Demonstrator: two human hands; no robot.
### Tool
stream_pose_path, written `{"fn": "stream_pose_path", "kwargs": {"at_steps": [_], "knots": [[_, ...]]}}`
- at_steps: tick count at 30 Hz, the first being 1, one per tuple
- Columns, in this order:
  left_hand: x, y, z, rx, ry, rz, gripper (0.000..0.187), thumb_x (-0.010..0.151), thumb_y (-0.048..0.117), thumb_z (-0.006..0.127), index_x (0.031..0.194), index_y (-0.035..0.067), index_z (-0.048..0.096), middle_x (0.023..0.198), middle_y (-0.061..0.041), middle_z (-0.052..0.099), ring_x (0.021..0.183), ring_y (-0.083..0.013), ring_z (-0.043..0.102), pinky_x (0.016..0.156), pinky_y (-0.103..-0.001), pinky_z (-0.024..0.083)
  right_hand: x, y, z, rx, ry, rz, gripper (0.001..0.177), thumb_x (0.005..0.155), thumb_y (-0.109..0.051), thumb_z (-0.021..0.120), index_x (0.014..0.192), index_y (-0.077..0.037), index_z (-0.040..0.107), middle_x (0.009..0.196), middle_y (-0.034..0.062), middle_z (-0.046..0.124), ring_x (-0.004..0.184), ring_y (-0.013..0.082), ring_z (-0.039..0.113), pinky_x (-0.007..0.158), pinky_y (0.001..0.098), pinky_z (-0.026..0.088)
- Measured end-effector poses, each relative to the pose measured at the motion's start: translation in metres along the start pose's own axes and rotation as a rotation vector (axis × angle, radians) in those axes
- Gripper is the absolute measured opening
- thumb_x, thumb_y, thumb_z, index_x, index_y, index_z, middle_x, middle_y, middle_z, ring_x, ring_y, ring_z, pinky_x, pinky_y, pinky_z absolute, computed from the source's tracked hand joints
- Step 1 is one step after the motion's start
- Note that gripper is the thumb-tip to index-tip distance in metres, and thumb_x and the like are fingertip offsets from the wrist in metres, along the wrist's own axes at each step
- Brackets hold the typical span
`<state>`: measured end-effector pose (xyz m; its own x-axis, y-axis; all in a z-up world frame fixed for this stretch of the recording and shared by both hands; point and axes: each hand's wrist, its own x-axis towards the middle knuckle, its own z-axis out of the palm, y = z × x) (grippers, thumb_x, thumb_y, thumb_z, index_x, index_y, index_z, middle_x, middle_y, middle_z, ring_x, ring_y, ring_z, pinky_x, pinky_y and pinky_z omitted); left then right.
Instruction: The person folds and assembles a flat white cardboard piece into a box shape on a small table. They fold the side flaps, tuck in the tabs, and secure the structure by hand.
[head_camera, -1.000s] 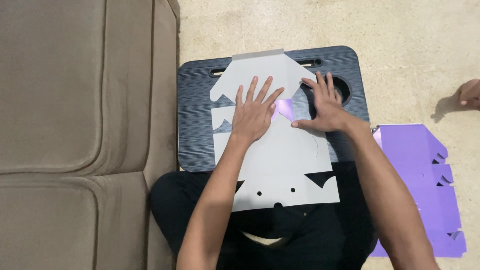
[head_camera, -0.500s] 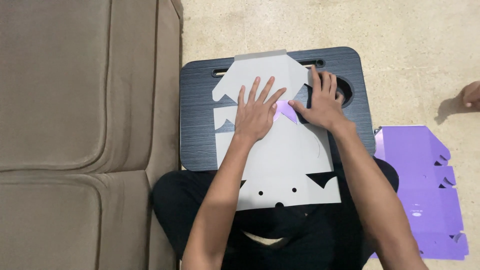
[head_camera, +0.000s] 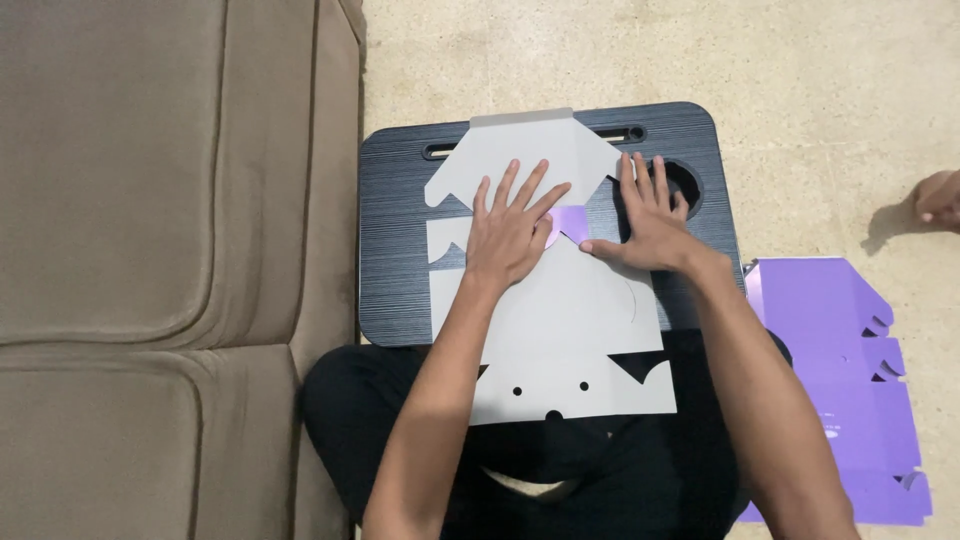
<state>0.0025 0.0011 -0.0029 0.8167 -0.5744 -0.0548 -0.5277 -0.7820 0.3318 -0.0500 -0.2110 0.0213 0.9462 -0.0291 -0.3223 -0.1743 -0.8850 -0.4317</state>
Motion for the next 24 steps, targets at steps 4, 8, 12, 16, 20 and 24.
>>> {"fn": "stream_pose_path", "kwargs": {"at_steps": [4,8,12,16,20,24], "knots": [[0.001,0.002,-0.002,0.047,-0.015,-0.013,0.052,0.104,0.042,0.024,0.154,0.051,0.031,0.17,0.012,0.017,0.158,-0.0241,0.009,0.126,-0.056,0.004,0.003,0.006,0.003,0.049,0.001,-0.013,0.137,0.071,-0.063,0.078,0.163,-0.011,-0.009,0.17,0.0223,-0.001,0.154,0.0409,-0.015,0.113,0.0776,0.007],[-0.002,0.004,-0.004,0.061,-0.015,0.025,0.053,0.106,0.035,0.023,0.157,0.049,0.026,0.17,0.008,0.017,0.158,-0.0274,0.009,0.125,-0.059,0.005,0.009,-0.003,0.006,0.178,0.156,0.089,0.107,0.097,-0.064,0.054,0.162,-0.008,-0.009,0.167,0.0246,0.009,0.154,0.0395,-0.004,0.109,0.0799,0.011],[-0.002,0.002,-0.006,0.091,-0.032,0.044,0.05,0.107,0.035,0.028,0.153,0.054,0.032,0.17,0.008,0.018,0.158,-0.0296,0.01,0.125,-0.061,0.006,0.012,-0.015,0.015,0.11,0.242,0.141,0.106,0.097,-0.061,0.058,0.162,-0.007,-0.006,0.165,0.0242,0.014,0.152,0.0401,0.002,0.107,0.0809,0.011],[-0.004,0.004,-0.003,0.063,-0.018,0.037,0.051,0.107,0.034,0.025,0.154,0.049,0.033,0.17,0.006,0.019,0.157,-0.0297,0.011,0.125,-0.061,0.006,0.012,-0.007,0.019,0.105,0.251,0.101,0.108,0.096,-0.06,0.061,0.162,-0.006,-0.006,0.164,0.0254,0.016,0.152,0.0404,0.002,0.109,0.079,0.008],[0.0,0.003,-0.003,0.047,0.028,0.035,0.056,0.107,0.028,0.025,0.161,0.043,0.021,0.17,0.005,0.02,0.157,-0.0292,0.013,0.124,-0.062,0.007,0.011,0.0,0.015,0.064,0.227,0.043,0.114,0.09,-0.058,0.066,0.163,-0.008,-0.005,0.164,0.0258,0.018,0.154,0.0414,0.001,0.112,0.0759,0.003],[-0.002,0.005,-0.003,0.042,0.029,0.018,0.057,0.106,0.028,0.027,0.161,0.04,0.022,0.17,0.005,0.022,0.157,-0.0281,0.015,0.125,-0.06,0.007,0.008,0.008,0.017,0.059,0.172,-0.023,0.119,0.086,-0.054,0.072,0.163,-0.006,-0.004,0.165,0.0284,0.014,0.154,0.0441,-0.004,0.114,0.0748,-0.001]]}}
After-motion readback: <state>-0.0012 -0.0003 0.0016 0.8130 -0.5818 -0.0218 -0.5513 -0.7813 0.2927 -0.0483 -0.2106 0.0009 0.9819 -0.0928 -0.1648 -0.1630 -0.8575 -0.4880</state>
